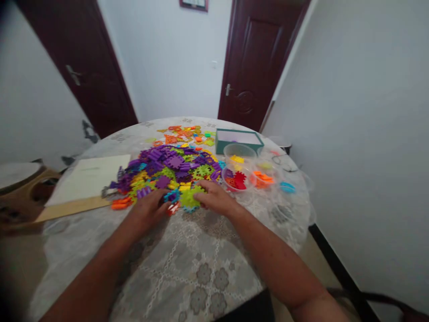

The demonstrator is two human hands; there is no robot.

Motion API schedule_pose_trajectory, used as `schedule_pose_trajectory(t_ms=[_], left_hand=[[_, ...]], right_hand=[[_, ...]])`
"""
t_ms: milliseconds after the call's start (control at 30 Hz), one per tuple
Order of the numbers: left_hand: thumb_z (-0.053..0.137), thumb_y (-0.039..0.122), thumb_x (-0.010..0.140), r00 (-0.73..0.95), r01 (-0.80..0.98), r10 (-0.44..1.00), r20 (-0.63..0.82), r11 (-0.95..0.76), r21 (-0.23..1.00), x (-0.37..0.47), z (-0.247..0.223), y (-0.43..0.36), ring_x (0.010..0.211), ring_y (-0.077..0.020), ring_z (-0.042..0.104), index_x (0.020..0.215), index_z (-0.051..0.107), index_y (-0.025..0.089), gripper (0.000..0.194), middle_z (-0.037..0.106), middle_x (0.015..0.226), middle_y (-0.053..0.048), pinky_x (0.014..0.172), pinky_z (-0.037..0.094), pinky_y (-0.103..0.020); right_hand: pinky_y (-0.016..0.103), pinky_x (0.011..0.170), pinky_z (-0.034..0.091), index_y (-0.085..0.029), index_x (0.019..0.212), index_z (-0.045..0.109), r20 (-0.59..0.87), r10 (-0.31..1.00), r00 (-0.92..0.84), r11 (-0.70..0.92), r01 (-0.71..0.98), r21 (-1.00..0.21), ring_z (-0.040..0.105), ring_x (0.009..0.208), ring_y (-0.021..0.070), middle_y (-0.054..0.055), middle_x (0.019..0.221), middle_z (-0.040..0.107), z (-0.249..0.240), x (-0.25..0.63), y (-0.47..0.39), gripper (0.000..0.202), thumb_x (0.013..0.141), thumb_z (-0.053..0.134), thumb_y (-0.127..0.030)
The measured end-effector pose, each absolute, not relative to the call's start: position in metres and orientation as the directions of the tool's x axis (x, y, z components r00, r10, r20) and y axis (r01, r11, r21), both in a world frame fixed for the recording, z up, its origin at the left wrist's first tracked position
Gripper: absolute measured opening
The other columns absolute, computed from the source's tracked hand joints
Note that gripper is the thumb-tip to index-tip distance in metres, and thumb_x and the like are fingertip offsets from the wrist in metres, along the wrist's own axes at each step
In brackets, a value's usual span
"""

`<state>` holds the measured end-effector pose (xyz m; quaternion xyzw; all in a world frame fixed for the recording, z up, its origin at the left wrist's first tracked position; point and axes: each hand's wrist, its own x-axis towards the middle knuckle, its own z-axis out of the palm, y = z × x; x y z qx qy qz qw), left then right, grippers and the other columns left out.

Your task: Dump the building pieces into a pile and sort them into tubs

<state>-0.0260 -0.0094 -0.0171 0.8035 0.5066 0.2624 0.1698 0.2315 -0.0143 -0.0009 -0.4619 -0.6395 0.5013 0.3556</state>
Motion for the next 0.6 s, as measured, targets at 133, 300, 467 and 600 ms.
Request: schedule_pose_trajectory(t_ms=[133, 300, 467, 600], left_hand=[[0.059, 0.05, 0.093, 0.357, 0.638, 0.89, 0.285, -0.455, 0.621, -0.03, -0.012, -0.001, 0.085, -0.0264, 0.069, 0.097, 0.073, 0.026, 0.028, 0.074, 0.091, -0.006, 0.076, 0.051, -0.032], [0.056, 0.056, 0.093, 0.464, 0.591, 0.871, 0.162, -0.44, 0.676, -0.022, -0.015, -0.004, 0.081, -0.0258, 0.072, 0.102, 0.072, 0.027, 0.034, 0.077, 0.089, -0.004, 0.071, 0.054, -0.031], [0.054, 0.052, 0.096, 0.486, 0.66, 0.867, 0.111, -0.448, 0.603, -0.013, -0.018, -0.008, 0.099, -0.0263, 0.075, 0.127, 0.069, 0.027, 0.043, 0.08, 0.111, -0.006, 0.087, 0.057, -0.033], [0.054, 0.05, 0.095, 0.466, 0.693, 0.878, 0.113, -0.442, 0.57, -0.008, -0.017, -0.009, 0.1, -0.0284, 0.076, 0.131, 0.069, 0.028, 0.046, 0.08, 0.111, -0.006, 0.086, 0.058, -0.035]], right_hand=[[0.023, 0.059, 0.04, -0.024, 0.095, 0.062, 0.162, 0.938, -0.305, 0.285, 0.416, -0.864, 0.055, 0.069, 0.0131, -0.004, 0.078, 0.061, 0.021, 0.233, -0.021, 0.009, 0.087, 0.064, -0.029], [0.024, 0.06, 0.038, -0.025, 0.104, 0.063, 0.217, 0.904, -0.369, 0.381, 0.459, -0.803, 0.052, 0.069, 0.0129, -0.004, 0.079, 0.058, 0.045, 0.238, -0.059, 0.017, 0.093, 0.067, -0.036], [0.024, 0.065, 0.04, -0.022, 0.104, 0.067, 0.231, 0.844, -0.485, 0.489, 0.515, -0.704, 0.055, 0.072, 0.0118, -0.002, 0.084, 0.062, 0.066, 0.28, -0.098, 0.014, 0.094, 0.068, -0.032], [0.023, 0.062, 0.04, -0.02, 0.106, 0.067, 0.243, 0.944, -0.224, 0.33, 0.682, -0.652, 0.055, 0.068, 0.0119, -0.001, 0.08, 0.064, 0.087, 0.357, -0.089, 0.019, 0.097, 0.064, -0.036]])
